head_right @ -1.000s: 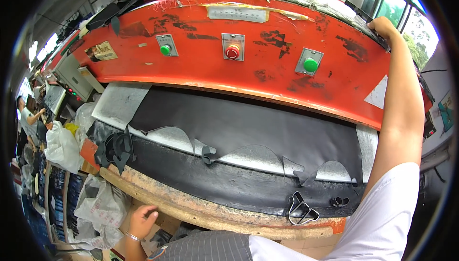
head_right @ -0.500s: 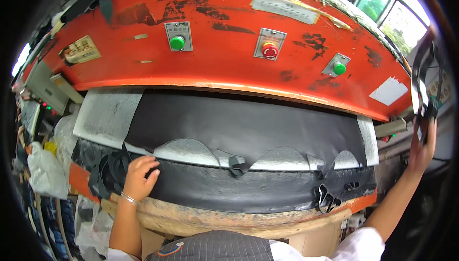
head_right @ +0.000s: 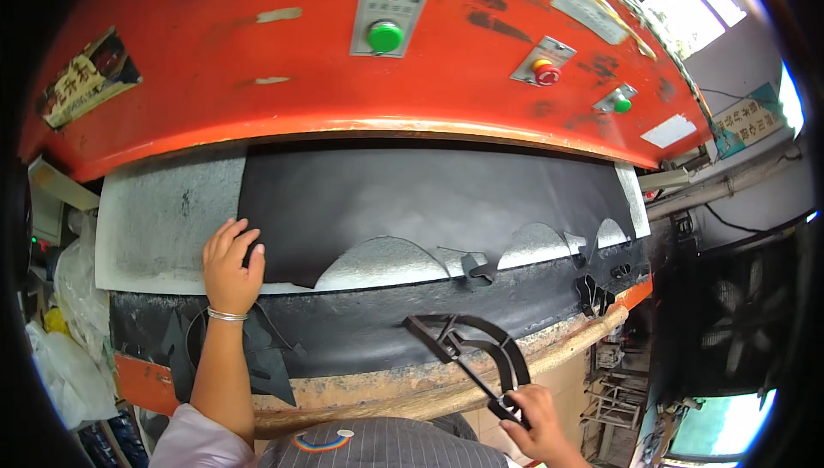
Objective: Cutting shoe components from a large sheet of black material using a hydraulic press and metal dies, then finishing with scissors.
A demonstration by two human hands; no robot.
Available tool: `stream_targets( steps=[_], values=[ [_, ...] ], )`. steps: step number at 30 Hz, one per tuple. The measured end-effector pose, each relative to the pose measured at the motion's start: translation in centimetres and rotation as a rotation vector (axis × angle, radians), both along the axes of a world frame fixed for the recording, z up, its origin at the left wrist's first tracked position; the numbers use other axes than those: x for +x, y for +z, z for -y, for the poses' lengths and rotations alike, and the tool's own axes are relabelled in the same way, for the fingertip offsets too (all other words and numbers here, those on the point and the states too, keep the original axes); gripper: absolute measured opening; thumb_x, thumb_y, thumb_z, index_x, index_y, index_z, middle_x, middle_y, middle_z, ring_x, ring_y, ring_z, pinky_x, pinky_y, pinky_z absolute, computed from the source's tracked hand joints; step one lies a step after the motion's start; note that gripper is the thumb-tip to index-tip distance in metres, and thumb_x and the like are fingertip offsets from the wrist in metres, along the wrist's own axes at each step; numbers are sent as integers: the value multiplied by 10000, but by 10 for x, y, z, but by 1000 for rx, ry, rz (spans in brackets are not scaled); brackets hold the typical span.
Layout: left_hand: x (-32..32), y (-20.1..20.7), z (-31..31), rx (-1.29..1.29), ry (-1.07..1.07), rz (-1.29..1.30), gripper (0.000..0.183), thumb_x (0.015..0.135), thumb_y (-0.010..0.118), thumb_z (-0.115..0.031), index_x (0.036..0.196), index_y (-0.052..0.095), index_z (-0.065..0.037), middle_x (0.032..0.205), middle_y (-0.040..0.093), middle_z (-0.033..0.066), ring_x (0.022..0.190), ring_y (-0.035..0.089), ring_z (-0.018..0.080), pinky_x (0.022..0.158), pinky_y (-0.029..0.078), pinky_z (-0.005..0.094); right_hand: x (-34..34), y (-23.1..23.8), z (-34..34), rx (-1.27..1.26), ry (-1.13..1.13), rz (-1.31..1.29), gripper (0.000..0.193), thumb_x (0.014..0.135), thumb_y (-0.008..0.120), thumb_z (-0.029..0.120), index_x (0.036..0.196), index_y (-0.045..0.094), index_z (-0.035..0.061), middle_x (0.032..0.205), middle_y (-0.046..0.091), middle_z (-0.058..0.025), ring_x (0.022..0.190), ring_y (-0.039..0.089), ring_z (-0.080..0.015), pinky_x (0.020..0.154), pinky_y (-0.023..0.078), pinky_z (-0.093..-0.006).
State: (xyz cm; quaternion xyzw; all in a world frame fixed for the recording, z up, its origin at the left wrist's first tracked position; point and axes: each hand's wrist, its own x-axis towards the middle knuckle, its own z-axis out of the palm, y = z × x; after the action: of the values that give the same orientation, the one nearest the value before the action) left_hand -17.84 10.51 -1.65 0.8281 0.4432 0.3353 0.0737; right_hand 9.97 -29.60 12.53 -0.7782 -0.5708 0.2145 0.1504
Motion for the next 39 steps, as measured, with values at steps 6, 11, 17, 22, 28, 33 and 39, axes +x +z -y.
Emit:
stream_targets(
  steps=[6,11,17,22,28,33,39],
  values=[
    [-3,21,11,-308,-368,-47,491,670,610,-93,1157,652,-148,1305,571,75,1330,433,270,1137,197,566,-5,-2,-42,-248,209,14,465,778,755,229,1163,592,26,1097,585,-176,1065,543,-354,915,449,-443],
    [2,15,12,-269,-356,-110,505,670,613,-85,1173,641,-114,1300,585,78,1332,445,270,1151,160,586,12,-37,-108,-36,1,250,410,818,719,289,1117,602,34,1070,606,-183,1012,578,-371,865,474,-437],
    [19,4,22,-175,-204,-5,317,764,683,-189,1056,693,-66,1157,656,94,1220,544,343,1089,314,523,40,-42,-158,-451,204,229,357,891,623,384,1078,622,80,892,685,-161,822,663,-370,710,520,-456],
    [18,4,28,-286,-176,40,429,824,661,-500,948,741,-97,1159,649,104,1239,523,365,1096,291,525,56,-76,-152,-590,312,190,298,901,612,325,1048,624,66,770,666,-194,767,650,-403,692,509,-479],
    [5,31,33,-456,-524,-147,430,745,724,-558,924,763,-169,1340,552,76,1398,305,402,1144,74,608,57,-55,-162,-588,409,201,262,909,607,313,959,616,55,741,649,-206,717,633,-416,661,496,-491],
    [-14,38,31,-699,-672,-92,332,806,722,-446,934,756,-142,1138,677,94,1338,431,326,1154,117,571,57,-14,-181,-439,166,-30,236,909,640,246,919,620,11,705,624,-206,637,610,-354,614,477,-403],
    [-30,10,22,-446,-257,120,292,811,717,-282,1030,723,-87,1185,650,101,1291,476,294,1140,219,494,36,-20,-222,-197,-96,-248,202,916,615,172,1001,616,-12,767,653,-148,707,593,-163,664,476,-345]
  ],
)
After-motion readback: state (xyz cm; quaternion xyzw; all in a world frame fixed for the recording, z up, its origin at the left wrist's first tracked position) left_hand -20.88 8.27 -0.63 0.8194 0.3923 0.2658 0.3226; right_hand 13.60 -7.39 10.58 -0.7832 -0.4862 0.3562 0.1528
